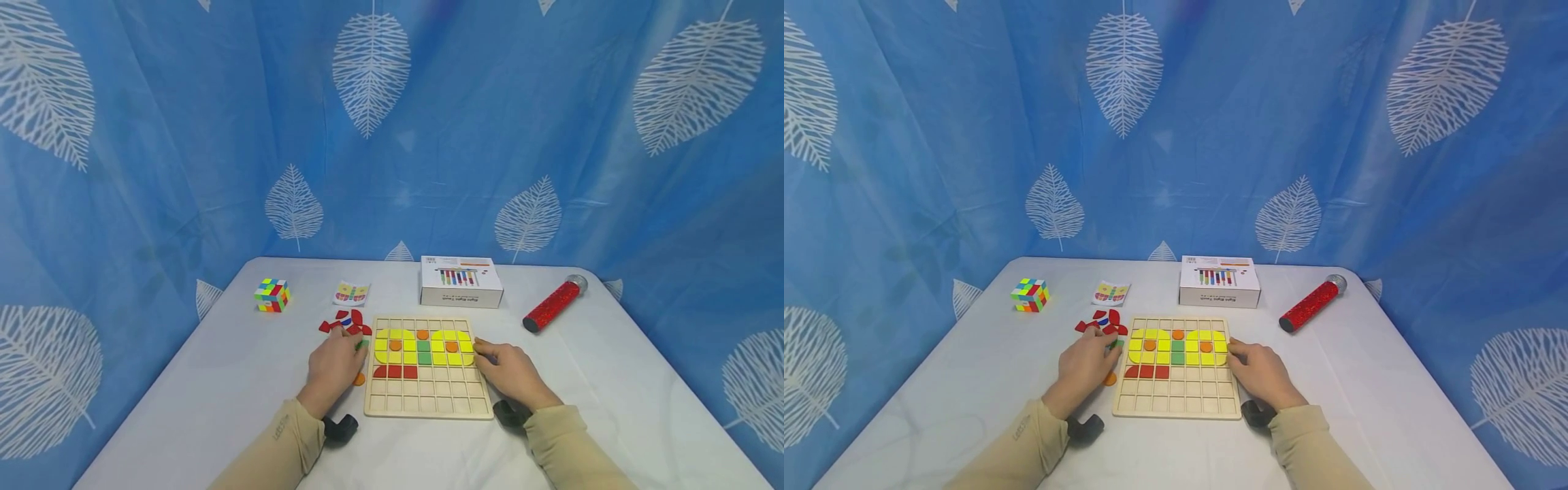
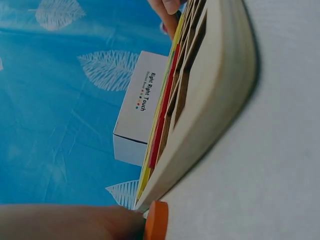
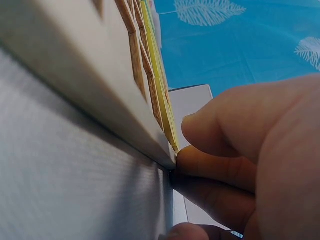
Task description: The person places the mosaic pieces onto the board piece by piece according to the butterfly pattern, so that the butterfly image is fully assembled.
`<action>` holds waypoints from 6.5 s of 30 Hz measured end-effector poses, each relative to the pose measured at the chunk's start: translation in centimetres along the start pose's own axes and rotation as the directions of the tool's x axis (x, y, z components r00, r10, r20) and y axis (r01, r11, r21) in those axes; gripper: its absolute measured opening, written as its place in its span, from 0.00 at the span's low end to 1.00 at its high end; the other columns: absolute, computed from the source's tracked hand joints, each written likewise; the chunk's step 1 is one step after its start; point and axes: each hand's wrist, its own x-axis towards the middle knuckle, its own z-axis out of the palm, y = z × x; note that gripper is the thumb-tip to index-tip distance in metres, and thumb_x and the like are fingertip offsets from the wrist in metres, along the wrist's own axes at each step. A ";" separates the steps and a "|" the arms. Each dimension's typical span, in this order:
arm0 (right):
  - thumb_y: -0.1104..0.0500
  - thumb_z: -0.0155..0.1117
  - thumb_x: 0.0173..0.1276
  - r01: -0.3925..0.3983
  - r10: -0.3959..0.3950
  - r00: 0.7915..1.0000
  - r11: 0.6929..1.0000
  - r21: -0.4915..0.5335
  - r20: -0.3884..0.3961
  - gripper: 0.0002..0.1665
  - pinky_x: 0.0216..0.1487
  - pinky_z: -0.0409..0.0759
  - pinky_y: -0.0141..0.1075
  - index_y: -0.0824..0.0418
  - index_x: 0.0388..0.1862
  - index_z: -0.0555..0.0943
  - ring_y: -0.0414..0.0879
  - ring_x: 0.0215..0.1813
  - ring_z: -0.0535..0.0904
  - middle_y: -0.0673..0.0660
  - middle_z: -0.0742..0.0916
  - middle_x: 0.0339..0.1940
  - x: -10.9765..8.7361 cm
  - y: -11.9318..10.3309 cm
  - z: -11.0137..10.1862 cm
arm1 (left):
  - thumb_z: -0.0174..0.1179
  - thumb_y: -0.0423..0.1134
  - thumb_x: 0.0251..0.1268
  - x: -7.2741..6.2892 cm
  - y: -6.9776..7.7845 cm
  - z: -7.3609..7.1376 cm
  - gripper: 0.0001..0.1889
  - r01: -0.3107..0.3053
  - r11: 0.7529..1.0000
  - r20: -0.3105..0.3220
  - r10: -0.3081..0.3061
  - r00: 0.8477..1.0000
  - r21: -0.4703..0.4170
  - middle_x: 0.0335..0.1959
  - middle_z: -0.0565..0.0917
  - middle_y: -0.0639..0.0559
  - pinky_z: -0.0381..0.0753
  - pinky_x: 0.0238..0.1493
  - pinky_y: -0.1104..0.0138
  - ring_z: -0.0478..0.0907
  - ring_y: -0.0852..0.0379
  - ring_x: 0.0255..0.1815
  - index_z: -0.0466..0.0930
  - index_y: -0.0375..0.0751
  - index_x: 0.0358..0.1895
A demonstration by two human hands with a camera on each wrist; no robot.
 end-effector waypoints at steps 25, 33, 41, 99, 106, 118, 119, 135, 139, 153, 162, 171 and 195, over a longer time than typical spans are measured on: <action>0.55 0.61 0.75 -0.023 0.023 1.000 1.000 0.010 -0.015 0.27 0.70 0.71 0.60 0.62 0.70 0.78 0.64 0.74 0.73 0.60 0.81 0.70 0.2 0.2 0.2 | 0.75 0.43 0.61 -0.3 -0.2 -0.4 0.10 0.034 0.939 -0.051 -0.054 0.997 -0.342 0.39 0.86 0.58 0.80 0.39 0.63 0.76 0.58 0.35 0.89 0.51 0.44; 0.54 0.61 0.75 -0.031 0.031 1.000 0.999 -0.008 0.002 0.27 0.71 0.70 0.60 0.61 0.70 0.78 0.64 0.74 0.72 0.60 0.80 0.71 0.1 0.0 0.1 | 0.73 0.43 0.64 -2.5 3.2 -0.4 0.09 -0.209 0.869 -0.090 0.189 0.978 -0.448 0.44 0.89 0.62 0.76 0.28 0.73 0.75 0.66 0.29 0.92 0.55 0.47; 0.54 0.61 0.75 -0.048 0.049 0.999 0.999 -0.010 0.009 0.27 0.71 0.69 0.61 0.61 0.70 0.78 0.65 0.75 0.71 0.60 0.80 0.72 0.1 0.1 0.0 | 0.71 0.42 0.65 -2.5 6.7 0.7 0.08 -0.287 0.851 -0.031 0.305 0.952 -0.441 0.44 0.91 0.59 0.70 0.24 0.73 0.72 0.69 0.25 0.93 0.54 0.45; 0.55 0.62 0.75 -0.049 0.049 0.999 0.999 0.009 0.011 0.25 0.72 0.68 0.60 0.62 0.67 0.80 0.63 0.75 0.71 0.59 0.80 0.72 0.3 0.5 0.3 | 0.67 0.45 0.66 -2.6 6.4 1.3 0.10 -0.408 0.895 -0.152 0.385 0.910 -0.178 0.47 0.91 0.62 0.67 0.21 0.76 0.89 0.60 0.45 0.92 0.58 0.48; 0.55 0.61 0.75 -0.040 0.040 0.999 0.999 0.008 0.000 0.25 0.72 0.68 0.60 0.62 0.68 0.80 0.64 0.75 0.71 0.59 0.80 0.72 0.4 0.2 0.1 | 0.67 0.46 0.67 1.3 1.8 -1.1 0.16 -0.005 0.963 -0.123 -0.029 0.992 -0.268 0.57 0.87 0.52 0.83 0.41 0.60 0.85 0.49 0.55 0.89 0.52 0.56; 0.55 0.61 0.75 -0.047 0.047 0.999 0.999 0.028 0.002 0.25 0.72 0.68 0.60 0.62 0.67 0.81 0.63 0.75 0.70 0.58 0.80 0.72 0.3 0.3 0.3 | 0.67 0.45 0.70 3.8 -3.3 0.1 0.20 0.157 0.983 -0.011 -0.159 0.987 -0.100 0.71 0.74 0.39 0.81 0.58 0.43 0.77 0.39 0.68 0.84 0.44 0.62; 0.55 0.61 0.75 -0.048 0.048 0.999 0.998 0.029 -0.001 0.24 0.72 0.67 0.60 0.62 0.67 0.81 0.63 0.76 0.70 0.58 0.80 0.72 0.3 0.3 0.3 | 0.67 0.45 0.70 3.8 -3.2 0.2 0.20 0.160 0.981 -0.017 -0.162 0.987 -0.106 0.70 0.75 0.39 0.82 0.58 0.44 0.78 0.40 0.67 0.85 0.44 0.61; 0.55 0.62 0.74 -0.087 0.087 0.996 0.996 0.034 0.009 0.25 0.72 0.67 0.61 0.60 0.68 0.80 0.64 0.76 0.69 0.57 0.79 0.72 0.2 0.2 0.3 | 0.72 0.44 0.65 3.3 -2.7 0.1 0.16 0.230 0.954 -0.012 -0.236 0.972 -0.192 0.64 0.76 0.39 0.85 0.44 0.57 0.81 0.48 0.41 0.84 0.43 0.51; 0.55 0.63 0.74 -0.094 0.093 0.996 0.995 0.038 0.013 0.25 0.72 0.67 0.60 0.60 0.68 0.80 0.64 0.76 0.69 0.57 0.80 0.72 0.2 0.1 0.4 | 0.73 0.44 0.63 3.0 -2.8 -0.1 0.14 0.200 0.954 -0.015 -0.208 0.978 -0.224 0.51 0.82 0.45 0.83 0.42 0.58 0.79 0.51 0.37 0.83 0.45 0.47; 0.55 0.62 0.74 -0.069 0.070 0.998 0.997 0.033 -0.006 0.25 0.72 0.68 0.61 0.61 0.67 0.81 0.64 0.75 0.71 0.57 0.81 0.71 0.2 0.1 0.3 | 0.69 0.44 0.67 -1.7 6.1 -1.4 0.06 -0.212 0.898 -0.025 0.219 0.975 -0.385 0.46 0.91 0.60 0.79 0.34 0.69 0.85 0.55 0.43 0.91 0.55 0.45; 0.55 0.63 0.74 -0.065 0.065 0.998 0.997 0.032 0.000 0.24 0.72 0.69 0.60 0.61 0.67 0.81 0.63 0.75 0.72 0.57 0.81 0.71 0.2 0.1 0.4 | 0.72 0.41 0.64 -2.0 9.9 0.4 0.06 -0.328 0.876 0.061 0.371 0.927 -0.355 0.42 0.90 0.63 0.74 0.30 0.74 0.84 0.63 0.42 0.93 0.56 0.43; 0.55 0.63 0.74 -0.045 0.045 0.999 0.999 0.017 -0.009 0.24 0.71 0.70 0.60 0.61 0.66 0.82 0.63 0.74 0.73 0.57 0.82 0.70 0.1 -0.2 0.1 | 0.72 0.42 0.64 -1.8 10.0 1.7 0.05 -0.322 0.869 0.060 0.370 0.927 -0.374 0.42 0.91 0.63 0.69 0.26 0.74 0.82 0.67 0.38 0.93 0.58 0.41; 0.55 0.64 0.74 -0.072 0.073 0.997 0.997 0.014 -0.009 0.25 0.70 0.71 0.59 0.61 0.66 0.82 0.63 0.74 0.72 0.58 0.81 0.70 -0.4 0.3 0.3 | 0.72 0.49 0.64 -2.0 9.7 2.6 0.06 -0.394 0.888 0.075 0.421 0.904 -0.235 0.41 0.87 0.64 0.75 0.29 0.73 0.84 0.64 0.41 0.93 0.62 0.43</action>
